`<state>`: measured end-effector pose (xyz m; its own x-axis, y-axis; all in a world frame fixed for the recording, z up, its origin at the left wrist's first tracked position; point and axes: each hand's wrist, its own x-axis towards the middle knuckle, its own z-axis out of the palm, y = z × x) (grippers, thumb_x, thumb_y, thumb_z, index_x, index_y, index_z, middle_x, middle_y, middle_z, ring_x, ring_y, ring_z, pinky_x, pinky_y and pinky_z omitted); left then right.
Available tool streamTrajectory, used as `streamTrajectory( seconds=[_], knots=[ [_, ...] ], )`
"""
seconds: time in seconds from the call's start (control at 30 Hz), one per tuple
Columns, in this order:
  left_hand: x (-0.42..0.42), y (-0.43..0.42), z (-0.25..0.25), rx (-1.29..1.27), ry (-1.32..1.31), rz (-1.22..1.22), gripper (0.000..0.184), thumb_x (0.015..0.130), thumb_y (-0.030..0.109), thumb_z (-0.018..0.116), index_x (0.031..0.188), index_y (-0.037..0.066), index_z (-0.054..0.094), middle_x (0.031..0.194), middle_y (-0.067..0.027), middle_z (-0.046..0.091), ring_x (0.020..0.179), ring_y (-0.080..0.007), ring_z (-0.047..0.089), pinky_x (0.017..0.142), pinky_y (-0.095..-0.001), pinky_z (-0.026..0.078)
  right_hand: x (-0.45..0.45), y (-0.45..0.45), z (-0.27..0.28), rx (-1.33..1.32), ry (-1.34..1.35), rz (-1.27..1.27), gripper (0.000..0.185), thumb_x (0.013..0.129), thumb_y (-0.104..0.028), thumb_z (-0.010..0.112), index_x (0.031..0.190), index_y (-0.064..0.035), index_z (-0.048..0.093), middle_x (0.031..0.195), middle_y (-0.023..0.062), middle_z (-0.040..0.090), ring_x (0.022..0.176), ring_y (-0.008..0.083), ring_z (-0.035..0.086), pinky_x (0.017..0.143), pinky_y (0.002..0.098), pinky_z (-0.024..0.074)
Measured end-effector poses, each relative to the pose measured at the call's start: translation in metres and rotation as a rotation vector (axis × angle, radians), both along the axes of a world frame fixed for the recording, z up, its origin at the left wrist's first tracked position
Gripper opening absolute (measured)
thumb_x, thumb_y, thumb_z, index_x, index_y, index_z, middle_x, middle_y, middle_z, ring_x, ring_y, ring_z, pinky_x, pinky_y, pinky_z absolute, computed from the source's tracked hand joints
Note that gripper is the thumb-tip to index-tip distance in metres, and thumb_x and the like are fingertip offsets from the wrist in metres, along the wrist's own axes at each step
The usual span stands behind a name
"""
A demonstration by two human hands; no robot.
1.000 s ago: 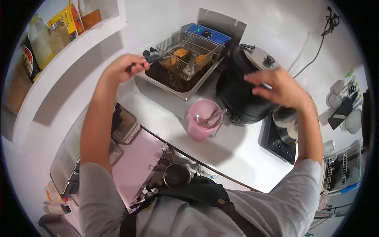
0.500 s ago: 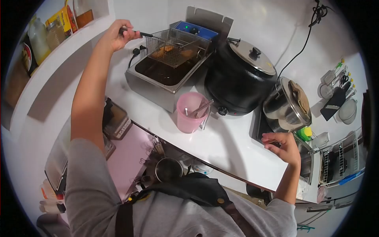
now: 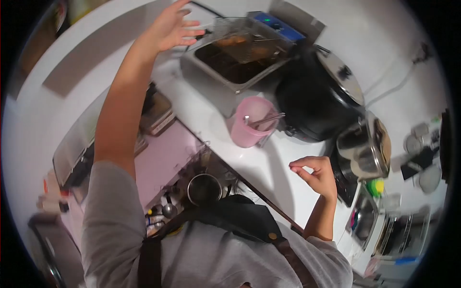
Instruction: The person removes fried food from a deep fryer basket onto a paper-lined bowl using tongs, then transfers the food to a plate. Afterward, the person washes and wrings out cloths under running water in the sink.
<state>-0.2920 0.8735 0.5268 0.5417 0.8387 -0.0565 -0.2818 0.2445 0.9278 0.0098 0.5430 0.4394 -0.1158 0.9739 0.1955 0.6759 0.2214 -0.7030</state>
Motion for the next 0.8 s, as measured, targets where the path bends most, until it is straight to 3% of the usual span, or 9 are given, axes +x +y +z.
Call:
streamTrajectory(
  seconds=[0.03,0.07,0.1,0.23,0.37,0.53,0.6,0.67,0.8],
  knots=[
    [-0.013,-0.003,-0.003,-0.039,0.040,-0.053,0.057,0.083,0.050,0.044,0.100,-0.005,0.046,0.067,-0.0145,0.061,0.051,-0.0201,0.060,0.044,-0.0283,0.053,-0.004,0.008,0.002,-0.005,-0.057,0.003,0.010,0.071,-0.003,0.064,0.081,-0.0021,0.065,0.074,0.0095,0.065,0.065,0.0176,0.061,0.059,0.0237,0.0456],
    [-0.020,-0.033,-0.005,0.212,0.279,0.012,0.073,0.083,0.059,0.035,0.119,-0.004,0.040,0.106,-0.0145,0.052,0.082,-0.0176,0.052,0.077,-0.0300,0.044,-0.008,0.018,-0.001,0.052,-0.064,0.056,0.009,0.072,-0.002,0.063,0.081,-0.0001,0.065,0.073,0.0102,0.065,0.066,0.0164,0.061,0.058,0.0236,0.0455],
    [-0.033,-0.068,-0.011,0.533,0.331,0.080,0.065,0.081,0.046,0.051,0.130,0.008,0.032,0.119,-0.0136,0.046,0.096,-0.0168,0.051,0.081,-0.0320,0.042,-0.014,0.027,-0.002,0.013,0.013,0.098,0.009,0.072,-0.001,0.063,0.080,0.0009,0.065,0.073,0.0108,0.064,0.066,0.0161,0.061,0.058,0.0240,0.0458],
    [-0.073,-0.185,-0.077,0.618,0.342,-0.048,0.040,0.083,0.014,0.055,0.120,0.005,0.043,0.104,-0.0046,0.052,0.091,-0.0129,0.051,0.085,-0.0303,0.040,-0.056,0.065,-0.036,-0.114,0.418,0.318,0.007,0.073,0.003,0.062,0.079,0.0036,0.063,0.070,0.0131,0.063,0.069,0.0174,0.062,0.063,0.0263,0.0475],
    [-0.102,-0.317,-0.182,0.203,0.381,0.086,0.043,0.086,0.024,0.053,0.123,0.005,0.041,0.099,-0.0053,0.053,0.088,-0.0121,0.052,0.079,-0.0291,0.043,-0.131,0.086,-0.077,-0.338,0.321,0.593,0.009,0.074,0.002,0.061,0.084,0.0023,0.064,0.072,0.0096,0.063,0.069,0.0146,0.060,0.064,0.0244,0.0462],
    [-0.106,-0.522,-0.382,-0.432,0.106,1.175,0.041,0.090,0.028,0.044,0.127,0.013,0.039,0.109,-0.0110,0.051,0.093,-0.0174,0.052,0.078,-0.0325,0.043,-0.232,0.084,-0.107,-0.741,0.298,0.959,0.010,0.078,-0.005,0.060,0.084,0.0028,0.063,0.075,0.0080,0.063,0.068,0.0110,0.057,0.063,0.0219,0.0437],
    [-0.084,-0.650,-0.492,-0.800,0.917,0.703,0.047,0.089,0.041,0.035,0.128,0.015,0.039,0.123,-0.0144,0.046,0.110,-0.0309,0.045,0.090,-0.0421,0.036,-0.291,0.063,-0.125,-0.666,0.342,1.057,0.013,0.080,-0.007,0.058,0.087,0.0042,0.061,0.073,0.0077,0.062,0.067,0.0116,0.057,0.064,0.0228,0.0441],
    [0.002,-0.755,-0.550,-1.517,0.972,0.568,0.051,0.083,0.040,0.046,0.120,0.006,0.046,0.131,-0.0118,0.039,0.122,-0.0250,0.034,0.096,-0.0347,0.031,-0.345,0.018,-0.134,-0.657,0.375,1.154,0.013,0.080,-0.006,0.057,0.087,0.0039,0.060,0.072,0.0074,0.061,0.066,0.0116,0.057,0.064,0.0231,0.0443],
    [0.059,-0.855,-0.587,-1.514,0.847,0.973,0.047,0.081,0.035,0.050,0.117,0.004,0.049,0.127,-0.0125,0.043,0.118,-0.0246,0.039,0.094,-0.0344,0.034,-0.409,-0.077,-0.252,-0.911,0.361,1.510,0.012,0.082,-0.009,0.054,0.085,0.0014,0.059,0.072,0.0076,0.061,0.065,0.0140,0.058,0.063,0.0246,0.0448]
  ],
)
